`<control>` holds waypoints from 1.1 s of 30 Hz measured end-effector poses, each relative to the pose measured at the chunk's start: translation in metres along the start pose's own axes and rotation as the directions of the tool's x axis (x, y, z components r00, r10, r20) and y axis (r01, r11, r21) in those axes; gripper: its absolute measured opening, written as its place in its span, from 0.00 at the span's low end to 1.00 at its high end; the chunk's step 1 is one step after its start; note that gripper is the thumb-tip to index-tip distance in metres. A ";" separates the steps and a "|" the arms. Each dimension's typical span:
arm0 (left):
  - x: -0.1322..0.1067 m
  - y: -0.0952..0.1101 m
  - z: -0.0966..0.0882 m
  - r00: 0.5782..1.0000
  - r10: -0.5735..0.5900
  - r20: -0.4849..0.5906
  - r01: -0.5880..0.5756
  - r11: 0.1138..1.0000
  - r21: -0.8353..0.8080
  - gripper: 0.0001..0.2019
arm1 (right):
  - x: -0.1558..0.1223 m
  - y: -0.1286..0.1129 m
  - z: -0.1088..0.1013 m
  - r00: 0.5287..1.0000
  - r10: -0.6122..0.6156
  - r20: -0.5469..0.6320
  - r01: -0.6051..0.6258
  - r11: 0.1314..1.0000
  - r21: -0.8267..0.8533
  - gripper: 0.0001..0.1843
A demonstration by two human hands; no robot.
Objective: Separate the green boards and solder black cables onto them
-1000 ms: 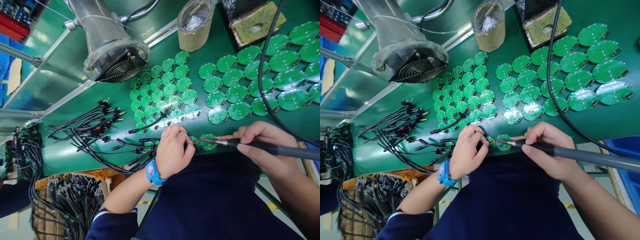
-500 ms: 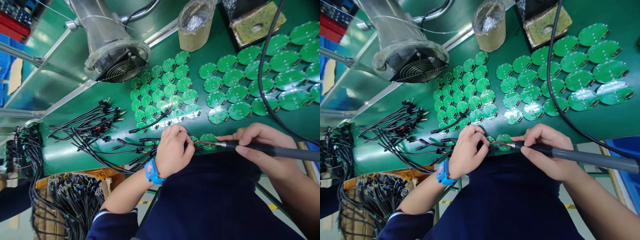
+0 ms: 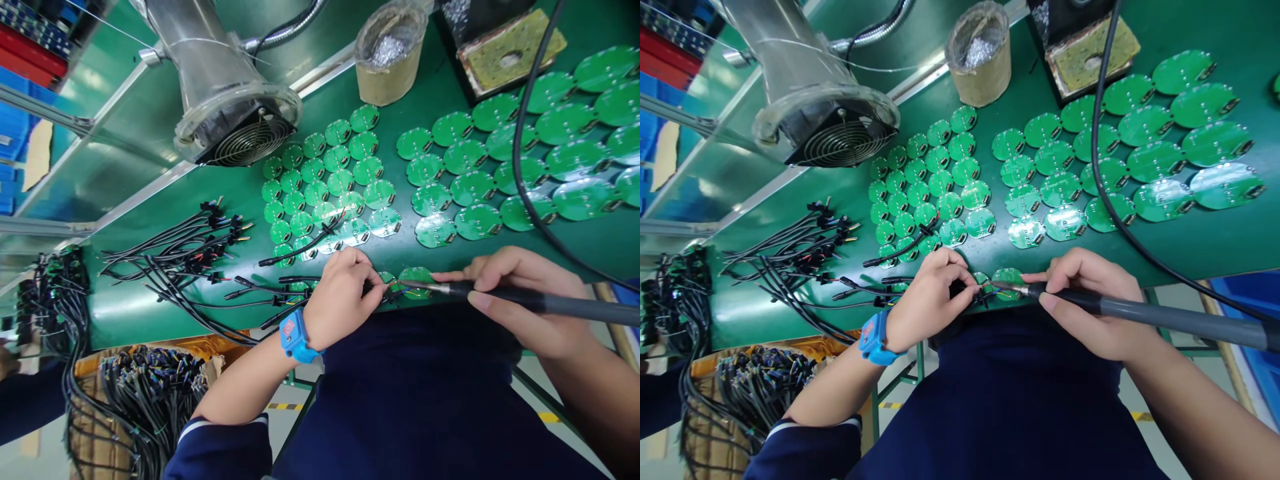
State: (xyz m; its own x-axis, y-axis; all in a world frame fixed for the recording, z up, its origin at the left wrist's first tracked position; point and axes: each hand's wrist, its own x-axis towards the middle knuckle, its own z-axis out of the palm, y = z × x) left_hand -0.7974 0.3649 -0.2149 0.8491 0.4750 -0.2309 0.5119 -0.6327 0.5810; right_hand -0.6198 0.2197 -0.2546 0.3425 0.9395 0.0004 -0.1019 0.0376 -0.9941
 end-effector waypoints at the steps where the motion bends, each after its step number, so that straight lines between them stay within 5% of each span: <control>1: 0.000 0.000 0.001 1.000 0.005 -0.005 -0.005 1.000 0.017 0.05 | 0.000 0.000 0.000 1.000 0.002 0.006 -0.002 1.000 -0.021 0.09; 22: -0.003 0.005 0.006 1.000 0.020 -0.005 -0.019 0.994 0.108 0.06 | 0.004 0.001 -0.002 0.999 0.042 -0.002 -0.042 0.999 0.033 0.08; 27: -0.004 0.005 0.008 1.000 0.013 -0.020 -0.011 0.995 0.102 0.06 | 0.004 0.004 -0.004 0.993 0.041 -0.111 -0.023 0.986 0.166 0.07; 33: -0.006 0.006 0.010 0.999 0.013 -0.037 -0.009 0.994 0.107 0.07 | 0.002 0.007 -0.002 0.979 0.024 -0.203 -0.025 1.000 -0.002 0.08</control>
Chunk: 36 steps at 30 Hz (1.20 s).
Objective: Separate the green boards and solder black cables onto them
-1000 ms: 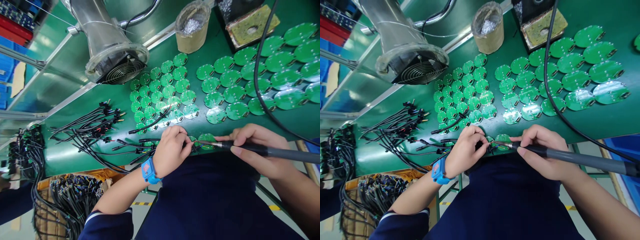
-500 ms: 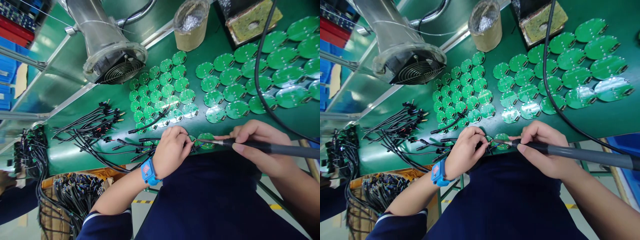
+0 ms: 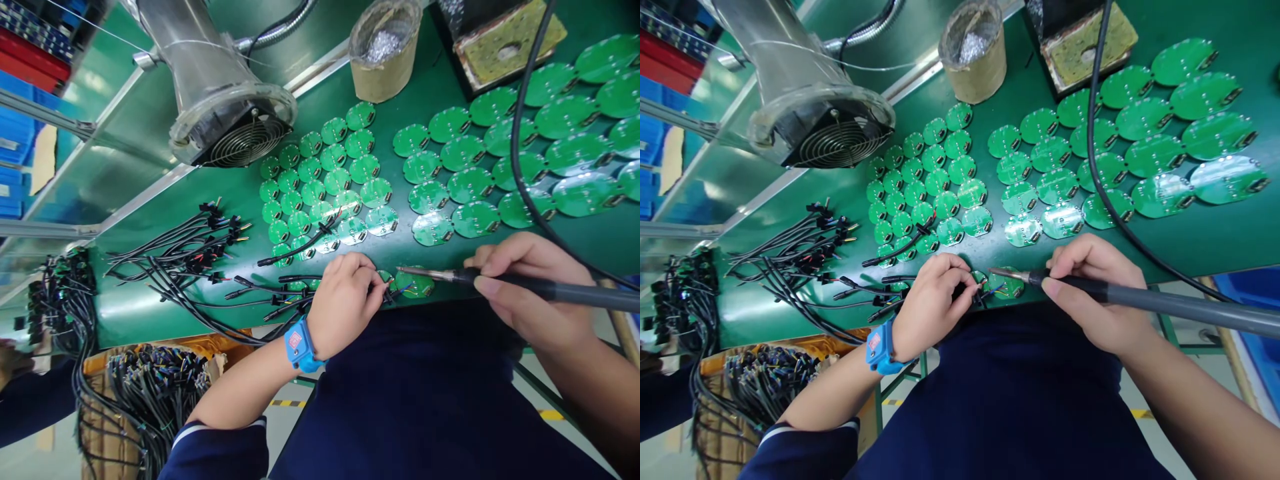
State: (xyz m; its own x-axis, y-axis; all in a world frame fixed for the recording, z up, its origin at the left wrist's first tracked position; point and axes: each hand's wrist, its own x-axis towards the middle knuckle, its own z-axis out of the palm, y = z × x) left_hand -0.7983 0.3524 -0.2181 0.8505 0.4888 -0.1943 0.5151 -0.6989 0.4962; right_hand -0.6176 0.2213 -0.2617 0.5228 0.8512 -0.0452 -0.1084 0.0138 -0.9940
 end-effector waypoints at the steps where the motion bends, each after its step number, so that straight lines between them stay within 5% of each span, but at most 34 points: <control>1: 0.000 0.000 0.000 1.000 0.002 -0.004 -0.002 1.000 0.003 0.07 | 0.000 -0.001 0.001 1.000 -0.008 -0.015 0.007 1.000 -0.018 0.08; 11: -0.003 0.003 0.003 0.997 0.004 -0.081 -0.003 1.000 0.005 0.07 | 0.001 -0.006 0.014 0.988 -0.147 -0.036 0.147 0.989 -0.021 0.14; 16: 0.002 0.000 -0.009 0.999 0.033 -0.037 -0.037 0.994 -0.101 0.06 | 0.001 -0.005 0.014 0.986 -0.159 -0.050 0.159 0.987 -0.007 0.15; 19: 0.013 -0.012 -0.022 0.971 -0.019 -0.239 0.009 0.999 -0.046 0.07 | 0.003 -0.004 0.014 0.982 -0.183 -0.039 0.184 0.983 0.006 0.15; 22: 0.030 -0.031 -0.031 0.860 -0.098 -0.501 0.186 0.974 0.128 0.12 | 0.003 -0.003 0.013 0.981 -0.191 -0.030 0.192 0.980 0.045 0.15; 24: 0.040 -0.044 -0.033 0.841 -0.091 -0.532 0.226 0.955 0.193 0.11 | 0.003 -0.003 0.013 0.981 -0.191 -0.033 0.193 0.980 0.057 0.15; 27: 0.048 -0.054 -0.033 0.869 -0.034 -0.494 0.151 0.968 0.199 0.05 | 0.003 -0.003 0.014 0.976 -0.214 -0.040 0.216 0.975 0.053 0.15; 33: 0.023 -0.011 -0.030 0.855 0.186 -0.483 -0.145 0.982 0.121 0.05 | 0.003 -0.004 0.017 0.975 -0.212 -0.072 0.215 0.976 0.044 0.12; 36: 0.008 0.023 -0.010 0.927 0.228 -0.298 -0.196 0.972 0.132 0.07 | 0.003 -0.006 0.018 0.962 -0.249 -0.110 0.240 0.967 -0.091 0.11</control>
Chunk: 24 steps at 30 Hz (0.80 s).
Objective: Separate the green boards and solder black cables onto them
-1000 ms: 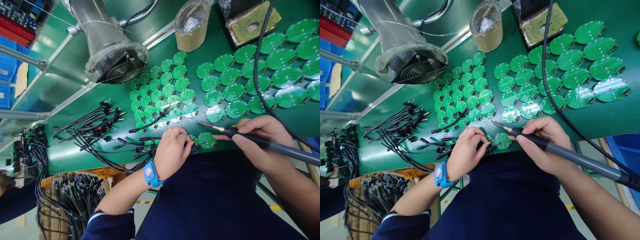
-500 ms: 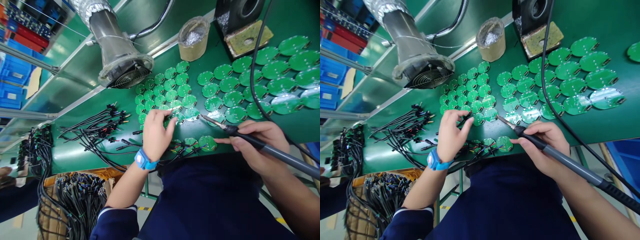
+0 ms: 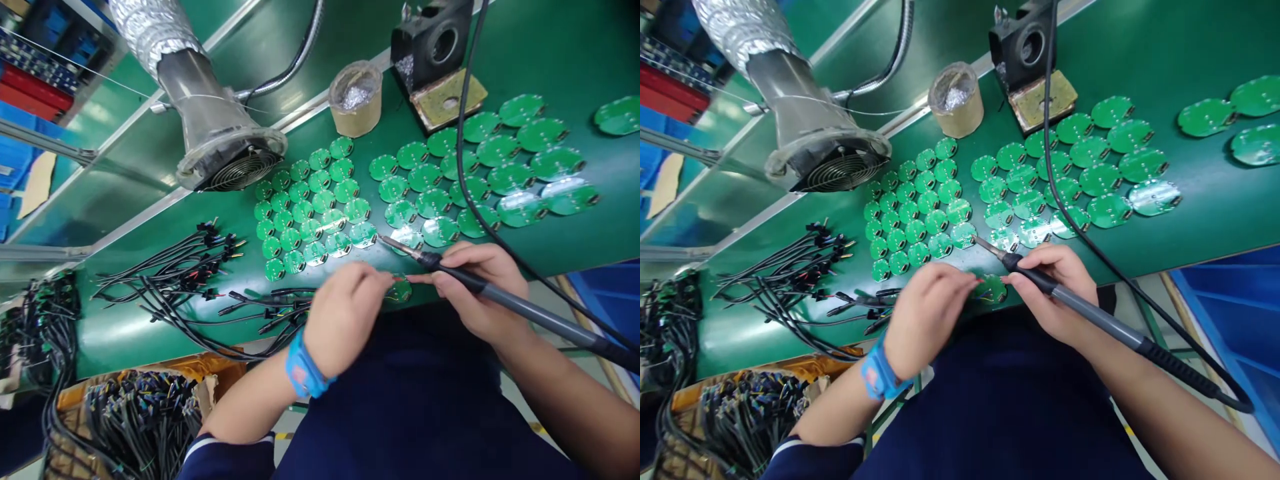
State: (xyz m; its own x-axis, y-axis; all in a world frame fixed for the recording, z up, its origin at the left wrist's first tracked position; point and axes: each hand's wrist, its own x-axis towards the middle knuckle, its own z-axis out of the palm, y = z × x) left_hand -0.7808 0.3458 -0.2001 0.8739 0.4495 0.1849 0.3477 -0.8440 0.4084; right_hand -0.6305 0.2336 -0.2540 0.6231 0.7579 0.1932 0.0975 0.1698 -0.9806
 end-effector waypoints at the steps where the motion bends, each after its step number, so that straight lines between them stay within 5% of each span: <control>1: -0.003 0.009 0.007 0.998 -0.016 0.059 0.014 1.000 0.023 0.06 | 0.000 -0.001 -0.001 1.000 -0.007 -0.015 0.007 0.999 -0.033 0.12; 8: -0.007 0.019 0.039 0.992 -0.105 0.074 0.094 0.986 0.140 0.08 | -0.013 -0.005 -0.029 0.986 -0.163 -0.018 0.158 0.973 -0.167 0.14; 24: -0.009 0.018 0.049 0.995 -0.091 -0.037 0.096 0.978 0.187 0.06 | -0.032 -0.006 -0.039 0.997 -0.053 0.058 0.063 0.982 -0.178 0.14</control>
State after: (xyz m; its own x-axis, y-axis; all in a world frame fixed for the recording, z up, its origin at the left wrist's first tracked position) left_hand -0.7656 0.3122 -0.2382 0.8255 0.5348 0.1803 0.4875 -0.8367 0.2497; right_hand -0.6208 0.1843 -0.2555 0.5707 0.7833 0.2465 0.2726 0.1025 -0.9567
